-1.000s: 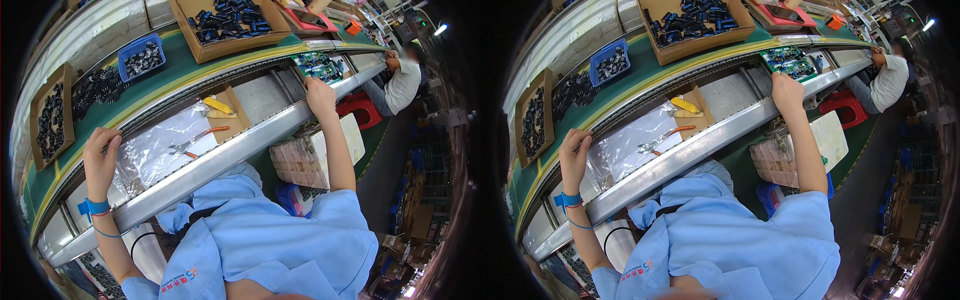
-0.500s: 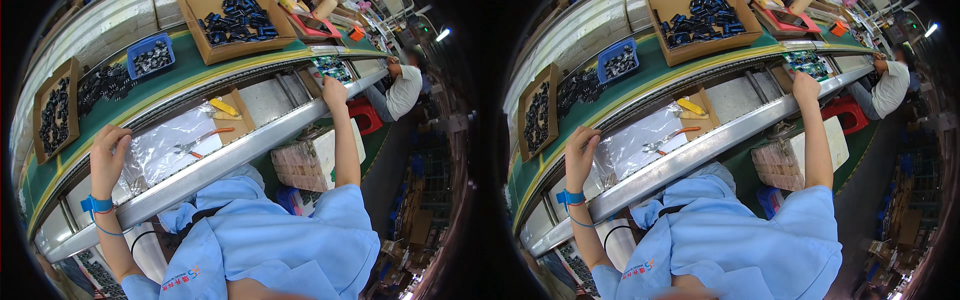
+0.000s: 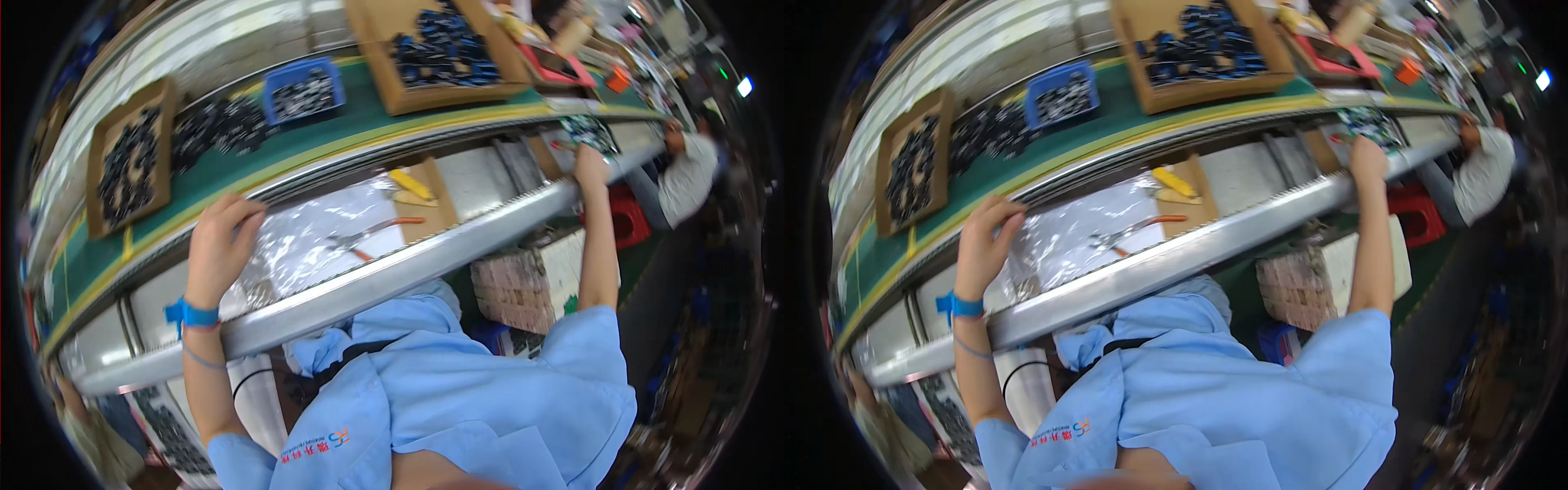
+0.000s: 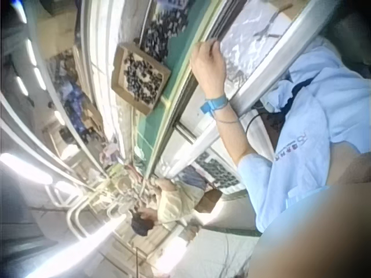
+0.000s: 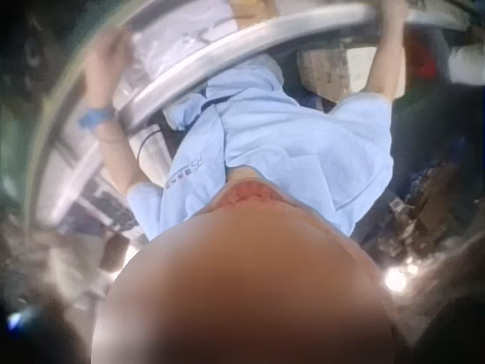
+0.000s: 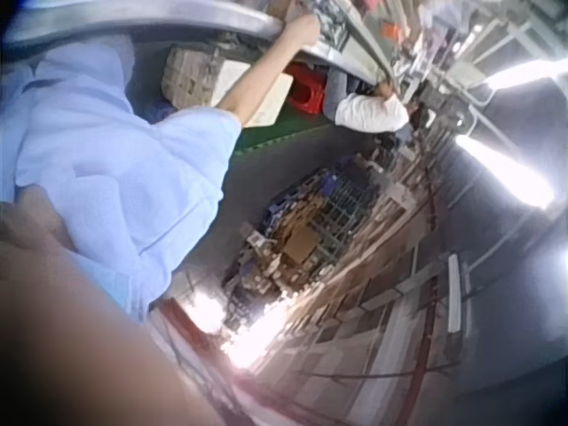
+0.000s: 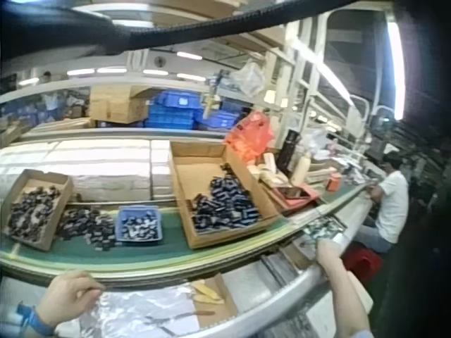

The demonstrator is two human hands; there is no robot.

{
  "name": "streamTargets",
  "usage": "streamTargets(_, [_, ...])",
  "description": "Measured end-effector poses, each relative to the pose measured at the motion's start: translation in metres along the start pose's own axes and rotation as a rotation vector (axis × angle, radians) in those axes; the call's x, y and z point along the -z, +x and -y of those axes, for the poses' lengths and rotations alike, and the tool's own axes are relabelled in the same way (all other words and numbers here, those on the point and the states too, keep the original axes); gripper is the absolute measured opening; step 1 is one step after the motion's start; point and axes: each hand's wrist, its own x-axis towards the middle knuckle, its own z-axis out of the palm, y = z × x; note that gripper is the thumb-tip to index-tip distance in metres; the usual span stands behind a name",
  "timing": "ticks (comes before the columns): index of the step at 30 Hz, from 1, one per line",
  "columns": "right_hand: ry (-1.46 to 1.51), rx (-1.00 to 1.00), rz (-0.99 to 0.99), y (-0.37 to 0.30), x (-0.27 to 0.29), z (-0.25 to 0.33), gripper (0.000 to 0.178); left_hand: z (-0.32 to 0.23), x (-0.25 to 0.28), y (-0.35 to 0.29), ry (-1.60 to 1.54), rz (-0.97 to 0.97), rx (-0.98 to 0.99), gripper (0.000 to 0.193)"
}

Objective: Manually assemble components onto printed circuit boards at a factory assembly line.

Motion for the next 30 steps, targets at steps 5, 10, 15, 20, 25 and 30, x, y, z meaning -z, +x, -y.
streamTargets(5, [0.325,-0.176,-0.017,-0.012,0.031,0.015,0.021,-0.006,0.002,-0.001,-0.024,0.018,0.007,0.008])
streamTargets(10, [0.393,-0.383,-0.224,-0.013,0.026,-0.025,0.025,-0.005,-0.001,0.004,-0.036,0.055,0.018,0.008])
streamTargets(15, [0.59,-0.57,-0.176,0.003,-0.01,-0.077,0.047,0.002,-0.006,0.003,-0.037,0.079,0.072,0.01])
streamTargets(20, [0.612,-0.592,-0.125,0.026,-0.071,-0.127,0.056,0.004,-0.011,0.007,-0.036,0.108,0.13,0.011])
streamTargets(25, [0.469,-0.568,-0.039,0.045,-0.065,-0.115,0.052,-0.001,-0.012,0.007,-0.011,0.064,0.185,0.01])
streamTargets(30, [0.365,-0.528,0.097,0.046,-0.049,-0.115,0.048,-0.005,-0.016,0.011,-0.028,0.092,0.177,0.01])
